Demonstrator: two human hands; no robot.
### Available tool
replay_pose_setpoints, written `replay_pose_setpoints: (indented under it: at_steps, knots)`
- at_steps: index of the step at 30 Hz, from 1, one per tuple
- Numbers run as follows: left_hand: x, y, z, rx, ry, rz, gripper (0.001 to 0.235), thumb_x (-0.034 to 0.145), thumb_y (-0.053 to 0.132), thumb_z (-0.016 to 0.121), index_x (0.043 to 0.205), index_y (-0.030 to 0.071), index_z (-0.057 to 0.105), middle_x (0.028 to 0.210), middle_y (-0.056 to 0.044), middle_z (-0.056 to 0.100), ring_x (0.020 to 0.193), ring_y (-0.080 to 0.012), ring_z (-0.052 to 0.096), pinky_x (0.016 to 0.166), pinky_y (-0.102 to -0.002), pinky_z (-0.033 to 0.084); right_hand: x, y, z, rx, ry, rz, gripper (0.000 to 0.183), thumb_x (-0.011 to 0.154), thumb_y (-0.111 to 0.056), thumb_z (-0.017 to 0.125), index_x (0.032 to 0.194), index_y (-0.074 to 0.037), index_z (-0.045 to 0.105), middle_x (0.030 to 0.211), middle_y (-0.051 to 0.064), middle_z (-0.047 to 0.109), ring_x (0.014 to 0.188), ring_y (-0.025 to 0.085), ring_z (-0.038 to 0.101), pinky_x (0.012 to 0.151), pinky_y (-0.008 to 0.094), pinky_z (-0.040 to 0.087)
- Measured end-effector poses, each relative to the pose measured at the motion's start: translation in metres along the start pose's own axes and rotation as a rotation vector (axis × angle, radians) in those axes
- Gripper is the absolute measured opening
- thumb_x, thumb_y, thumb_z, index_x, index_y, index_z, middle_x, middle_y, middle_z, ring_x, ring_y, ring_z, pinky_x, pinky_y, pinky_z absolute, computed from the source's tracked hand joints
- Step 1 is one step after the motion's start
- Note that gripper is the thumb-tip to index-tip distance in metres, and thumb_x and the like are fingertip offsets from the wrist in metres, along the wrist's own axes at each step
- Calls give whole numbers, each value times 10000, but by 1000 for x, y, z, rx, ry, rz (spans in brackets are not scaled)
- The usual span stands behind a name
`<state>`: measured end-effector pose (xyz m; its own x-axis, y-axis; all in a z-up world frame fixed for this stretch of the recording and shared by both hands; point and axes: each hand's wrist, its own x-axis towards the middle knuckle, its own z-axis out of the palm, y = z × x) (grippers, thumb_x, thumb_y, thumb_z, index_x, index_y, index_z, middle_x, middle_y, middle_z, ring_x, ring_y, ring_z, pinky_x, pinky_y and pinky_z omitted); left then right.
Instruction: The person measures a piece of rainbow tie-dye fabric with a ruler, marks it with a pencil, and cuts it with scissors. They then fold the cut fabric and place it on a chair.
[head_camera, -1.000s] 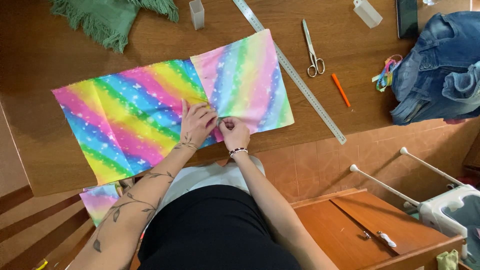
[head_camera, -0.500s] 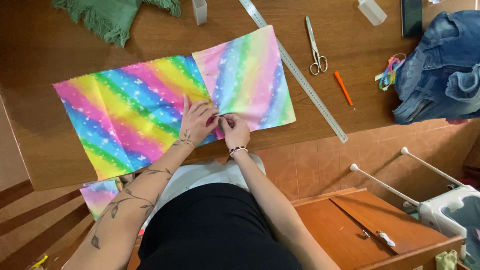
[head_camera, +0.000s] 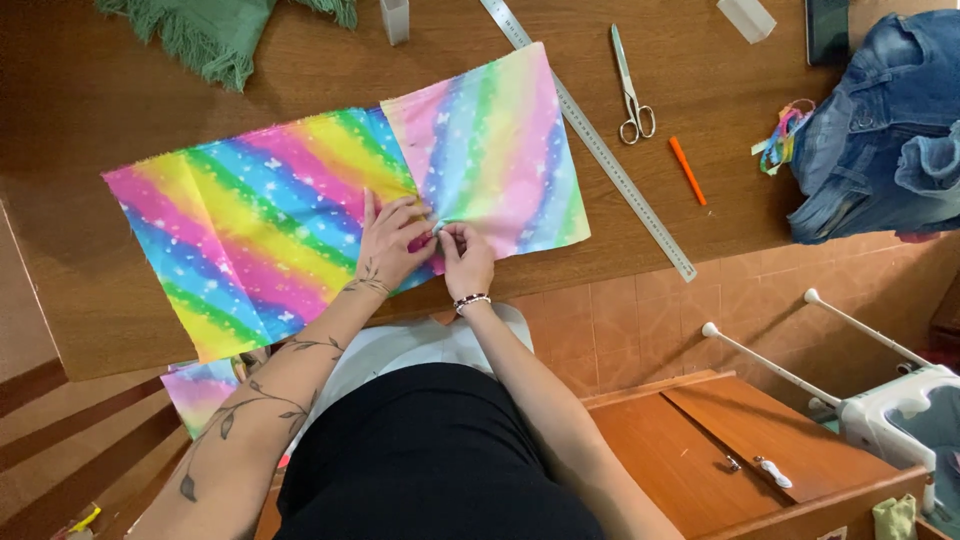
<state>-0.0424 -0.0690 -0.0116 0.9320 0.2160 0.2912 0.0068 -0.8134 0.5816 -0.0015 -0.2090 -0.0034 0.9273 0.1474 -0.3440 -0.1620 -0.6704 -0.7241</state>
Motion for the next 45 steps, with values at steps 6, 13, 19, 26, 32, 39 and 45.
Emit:
replay_pose_setpoints:
  at_steps: [6, 13, 19, 26, 32, 39, 45]
  knots:
    - [-5, -8, 10, -42, 9, 61, 165, 767, 248, 801, 926, 269, 767, 1132, 72, 725, 1239, -175, 605, 1236, -607, 86, -3, -27, -18, -102, 6, 172, 208, 912, -476, 674, 991, -285, 696, 945, -62, 768, 957, 268, 723, 879, 449, 541]
    - [-4, -3, 1, 16, -11, 72, 254, 747, 318, 799, 988, 259, 743, 1180, 65, 708, 1272, -173, 585, 1237, -637, 59, 7, -28, -30, -157, -27, 266, 345, 853, -610, 695, 991, -305, 613, 920, -117, 767, 981, 235, 726, 893, 451, 535]
    - [19, -9, -18, 119, -49, 21, 357, 797, 450, 740, 1051, 201, 714, 1193, 17, 671, 1231, -192, 592, 1207, -670, 151, 19, -35, -36, -289, -171, 201, 327, 849, -615, 687, 995, -327, 635, 935, -149, 746, 986, 131, 724, 849, 360, 548]
    - [96, -87, 6, 64, 85, -85, 216, 892, 328, 731, 1085, 233, 728, 1131, 18, 663, 1117, -226, 620, 1028, -438, 462, 99, -80, 13, 69, 6, -152, 221, 813, -249, 776, 958, -170, 629, 858, 37, 742, 872, 264, 738, 784, 407, 589]
    - [113, -107, 28, 206, 59, -43, 120, 910, 318, 709, 1010, 285, 766, 1114, 93, 682, 1173, -150, 570, 1026, -383, 423, 129, -103, 39, -120, 39, -28, 223, 799, -308, 752, 916, -214, 588, 807, 6, 744, 899, 281, 738, 820, 426, 572]
    - [109, -98, 16, 202, 81, -29, 165, 938, 306, 708, 1076, 240, 767, 1156, 95, 712, 1204, -141, 582, 1092, -367, 400, 116, -122, 29, -235, -28, -38, 207, 850, -291, 700, 986, -196, 576, 926, 92, 755, 976, 354, 725, 861, 480, 567]
    - [108, -99, 10, 143, 61, -25, 211, 942, 298, 695, 1126, 211, 750, 1201, 69, 705, 1221, -146, 572, 1088, -369, 379, 109, -108, 39, -236, 0, -152, 165, 899, -243, 613, 978, -141, 510, 956, 190, 696, 913, 428, 702, 797, 537, 564]
